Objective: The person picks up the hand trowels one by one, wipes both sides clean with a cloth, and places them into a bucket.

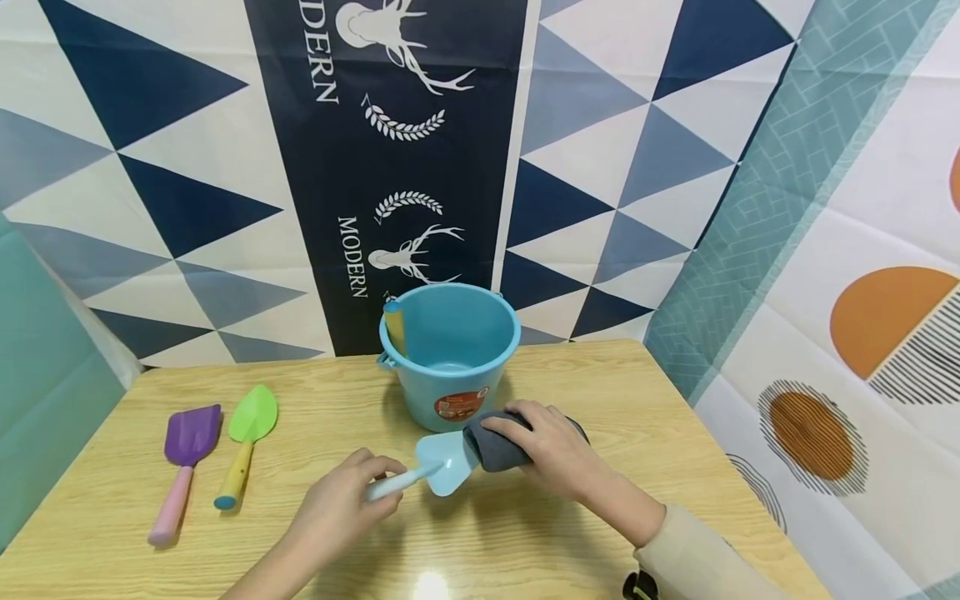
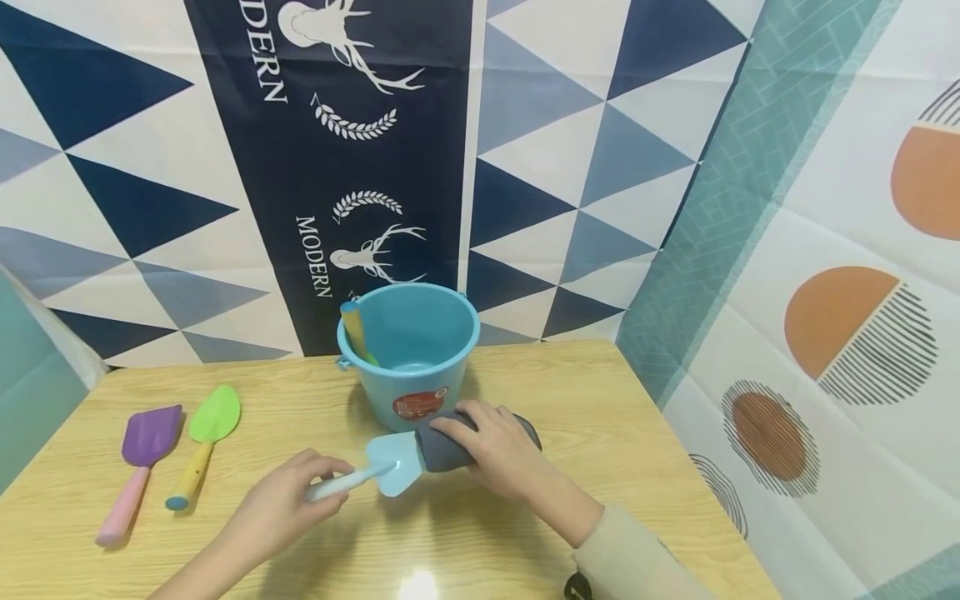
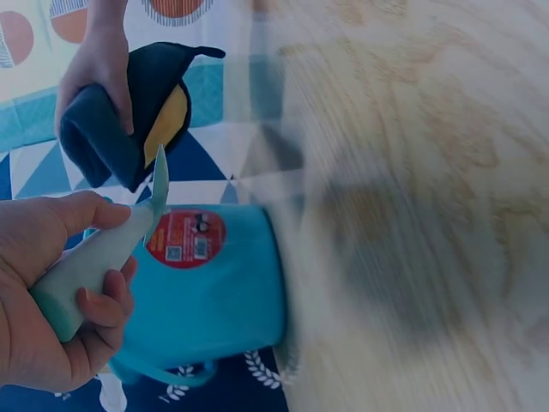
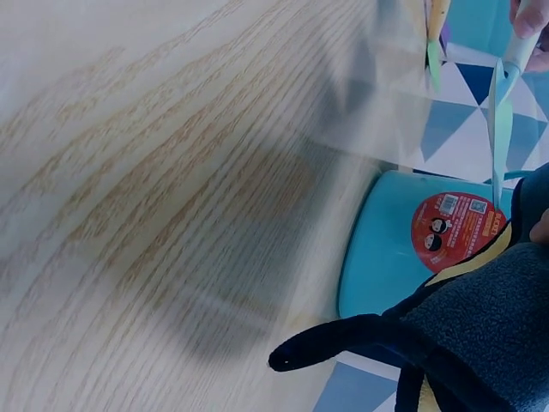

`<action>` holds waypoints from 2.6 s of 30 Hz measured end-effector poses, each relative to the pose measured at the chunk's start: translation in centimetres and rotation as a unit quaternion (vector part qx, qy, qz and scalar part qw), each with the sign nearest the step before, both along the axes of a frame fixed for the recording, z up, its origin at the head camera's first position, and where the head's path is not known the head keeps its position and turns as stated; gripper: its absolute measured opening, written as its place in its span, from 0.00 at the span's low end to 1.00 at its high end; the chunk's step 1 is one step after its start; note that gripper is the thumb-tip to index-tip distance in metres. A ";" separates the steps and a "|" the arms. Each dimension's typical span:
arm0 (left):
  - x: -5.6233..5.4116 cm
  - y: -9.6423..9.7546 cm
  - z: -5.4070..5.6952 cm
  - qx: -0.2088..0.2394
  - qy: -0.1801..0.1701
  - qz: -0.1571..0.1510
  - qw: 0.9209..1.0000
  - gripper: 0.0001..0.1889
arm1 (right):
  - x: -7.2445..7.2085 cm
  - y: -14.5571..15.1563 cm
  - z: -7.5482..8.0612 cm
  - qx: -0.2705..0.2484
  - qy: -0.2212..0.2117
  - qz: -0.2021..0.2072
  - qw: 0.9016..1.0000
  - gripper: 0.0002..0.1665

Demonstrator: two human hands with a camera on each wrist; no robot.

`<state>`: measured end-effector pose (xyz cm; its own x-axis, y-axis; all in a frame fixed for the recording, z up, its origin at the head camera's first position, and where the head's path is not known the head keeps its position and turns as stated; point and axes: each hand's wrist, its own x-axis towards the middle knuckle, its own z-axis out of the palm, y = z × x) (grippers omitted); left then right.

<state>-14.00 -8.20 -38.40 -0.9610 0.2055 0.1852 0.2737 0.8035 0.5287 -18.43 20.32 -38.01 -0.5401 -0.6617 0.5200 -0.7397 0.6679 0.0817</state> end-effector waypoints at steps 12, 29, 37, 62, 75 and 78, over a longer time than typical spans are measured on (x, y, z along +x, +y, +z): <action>-0.3 1.4 0.7 0.004 0.021 -0.072 0.997 0.10 | -0.1 0.1 0.4 -0.008 -0.003 -0.009 1.000 0.37; -1.0 2.8 1.2 -0.015 0.030 -0.107 0.994 0.10 | -0.1 0.4 0.3 0.009 0.001 -0.015 1.000 0.39; -1.4 3.4 1.5 -0.024 0.032 -0.119 0.992 0.10 | 0.0 0.1 0.2 0.025 0.054 0.003 0.998 0.37; -1.2 2.9 1.7 -0.033 0.136 -0.118 0.983 0.12 | -0.3 -0.1 0.3 0.113 0.205 0.027 0.972 0.22; -1.3 1.6 1.4 -0.020 0.121 -0.086 0.989 0.13 | -0.5 0.7 0.5 0.045 0.120 0.013 0.992 0.31; -1.4 1.8 1.4 -0.032 0.121 -0.083 0.989 0.13 | -0.2 0.1 0.6 0.029 0.107 0.015 0.994 0.34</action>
